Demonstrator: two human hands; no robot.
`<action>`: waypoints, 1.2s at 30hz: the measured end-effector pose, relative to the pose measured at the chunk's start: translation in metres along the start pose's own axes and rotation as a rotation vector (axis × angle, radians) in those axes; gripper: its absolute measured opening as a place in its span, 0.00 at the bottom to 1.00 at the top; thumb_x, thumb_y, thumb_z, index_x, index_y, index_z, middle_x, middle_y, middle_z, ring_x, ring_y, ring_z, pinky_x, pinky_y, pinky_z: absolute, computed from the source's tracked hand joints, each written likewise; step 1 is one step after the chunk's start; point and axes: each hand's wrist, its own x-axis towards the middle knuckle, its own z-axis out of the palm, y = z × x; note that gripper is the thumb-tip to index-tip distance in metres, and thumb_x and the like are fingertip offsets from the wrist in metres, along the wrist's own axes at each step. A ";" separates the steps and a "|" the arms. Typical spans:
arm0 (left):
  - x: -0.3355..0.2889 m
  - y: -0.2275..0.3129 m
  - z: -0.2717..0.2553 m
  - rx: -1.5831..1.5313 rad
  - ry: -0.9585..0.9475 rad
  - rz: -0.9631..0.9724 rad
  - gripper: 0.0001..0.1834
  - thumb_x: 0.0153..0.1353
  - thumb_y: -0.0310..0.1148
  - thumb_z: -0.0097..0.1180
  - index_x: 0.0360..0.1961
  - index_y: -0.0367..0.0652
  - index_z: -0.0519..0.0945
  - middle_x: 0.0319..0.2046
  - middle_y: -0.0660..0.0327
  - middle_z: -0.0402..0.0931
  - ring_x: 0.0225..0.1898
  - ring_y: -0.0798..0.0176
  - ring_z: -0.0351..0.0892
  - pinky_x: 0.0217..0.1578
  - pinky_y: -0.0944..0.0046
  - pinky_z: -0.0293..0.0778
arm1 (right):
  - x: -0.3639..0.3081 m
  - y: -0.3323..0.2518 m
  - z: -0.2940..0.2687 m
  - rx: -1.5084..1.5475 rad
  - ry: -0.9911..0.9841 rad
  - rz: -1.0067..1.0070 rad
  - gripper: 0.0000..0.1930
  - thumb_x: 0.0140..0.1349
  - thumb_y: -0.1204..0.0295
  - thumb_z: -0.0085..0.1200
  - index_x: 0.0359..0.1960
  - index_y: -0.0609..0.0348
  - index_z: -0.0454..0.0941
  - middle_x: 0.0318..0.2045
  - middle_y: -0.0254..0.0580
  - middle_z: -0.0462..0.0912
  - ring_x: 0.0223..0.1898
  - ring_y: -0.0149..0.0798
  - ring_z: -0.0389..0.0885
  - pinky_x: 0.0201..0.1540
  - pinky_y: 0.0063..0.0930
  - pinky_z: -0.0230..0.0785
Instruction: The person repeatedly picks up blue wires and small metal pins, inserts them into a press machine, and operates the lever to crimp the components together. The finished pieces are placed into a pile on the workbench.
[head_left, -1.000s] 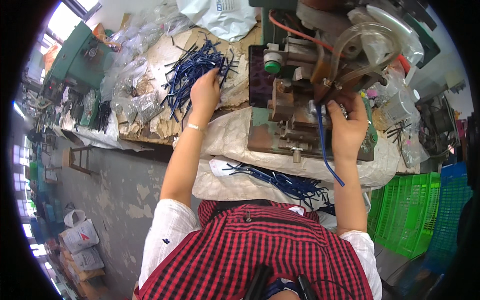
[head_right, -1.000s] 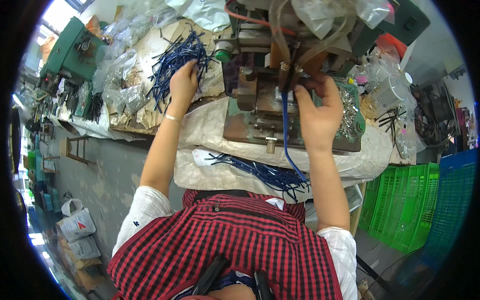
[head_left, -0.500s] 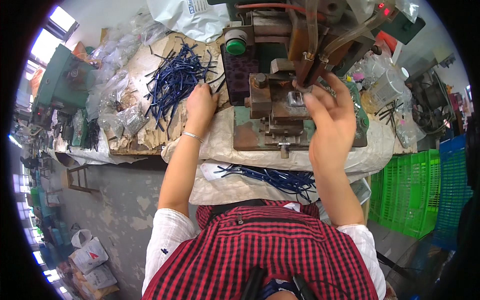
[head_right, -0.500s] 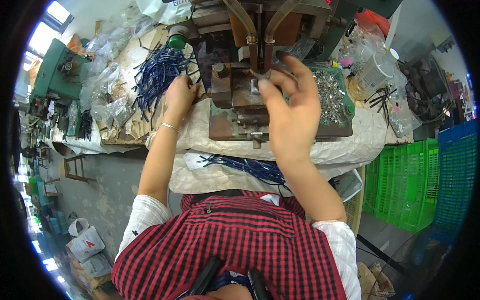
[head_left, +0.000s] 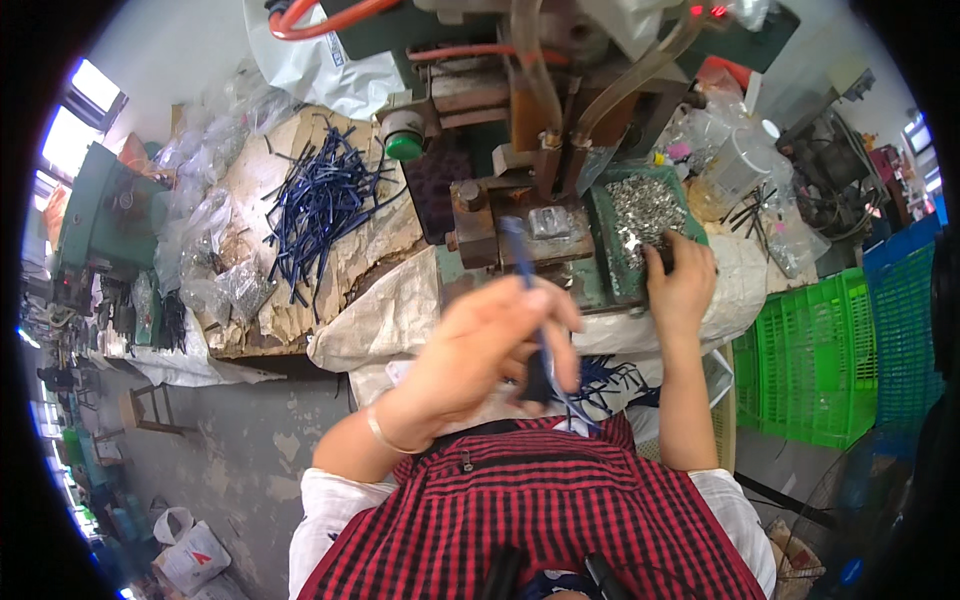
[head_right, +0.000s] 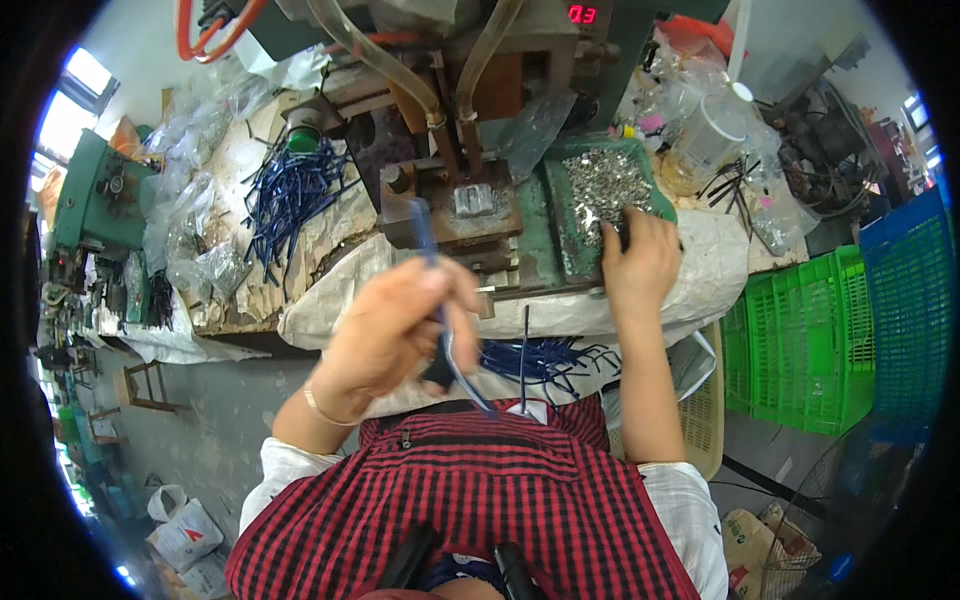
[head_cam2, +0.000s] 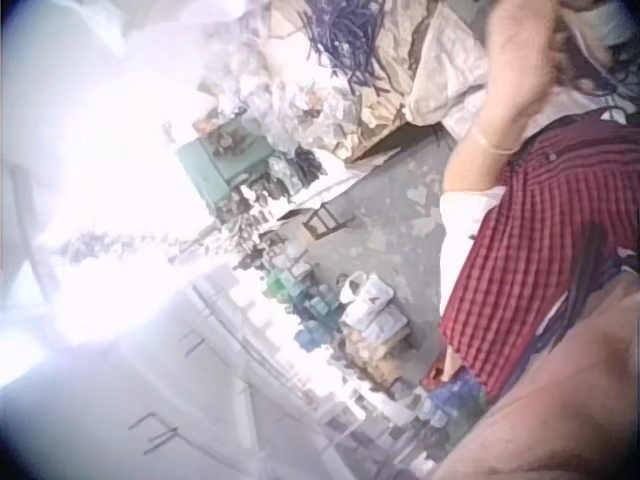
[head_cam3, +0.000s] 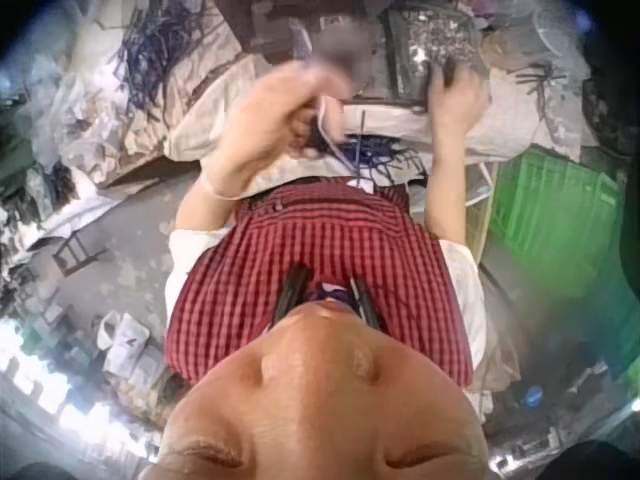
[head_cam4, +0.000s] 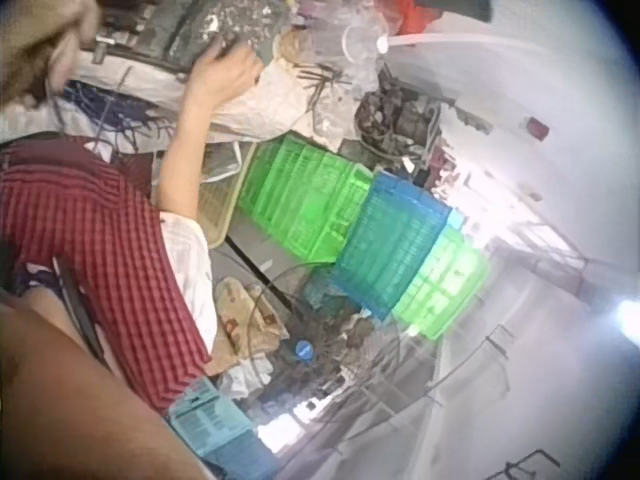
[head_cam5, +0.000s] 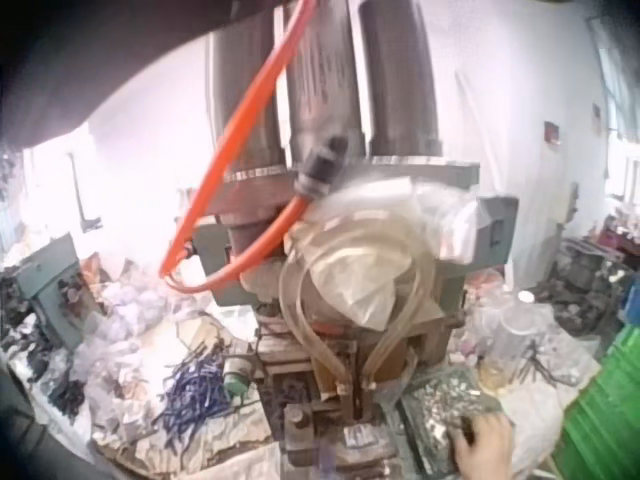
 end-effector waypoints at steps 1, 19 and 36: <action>0.009 -0.003 0.011 -0.243 -0.055 -0.106 0.17 0.77 0.42 0.42 0.43 0.40 0.75 0.27 0.60 0.82 0.19 0.69 0.77 0.14 0.74 0.64 | 0.005 -0.002 0.005 0.035 -0.009 0.014 0.13 0.54 0.70 0.67 0.40 0.59 0.83 0.38 0.48 0.84 0.42 0.52 0.79 0.48 0.42 0.71; 0.038 -0.022 0.026 -0.443 0.278 -0.125 0.16 0.75 0.44 0.49 0.37 0.44 0.78 0.21 0.64 0.79 0.12 0.74 0.69 0.10 0.77 0.60 | 0.036 -0.004 0.026 0.178 0.039 -0.201 0.07 0.56 0.71 0.64 0.36 0.54 0.85 0.41 0.43 0.81 0.47 0.50 0.79 0.45 0.42 0.71; 0.089 -0.044 -0.145 1.127 1.124 0.759 0.46 0.52 0.44 0.74 0.65 0.30 0.66 0.58 0.43 0.71 0.61 0.41 0.67 0.62 0.50 0.64 | 0.040 -0.045 0.023 0.727 -0.112 0.117 0.07 0.67 0.75 0.56 0.44 0.64 0.83 0.37 0.40 0.86 0.39 0.31 0.82 0.47 0.25 0.72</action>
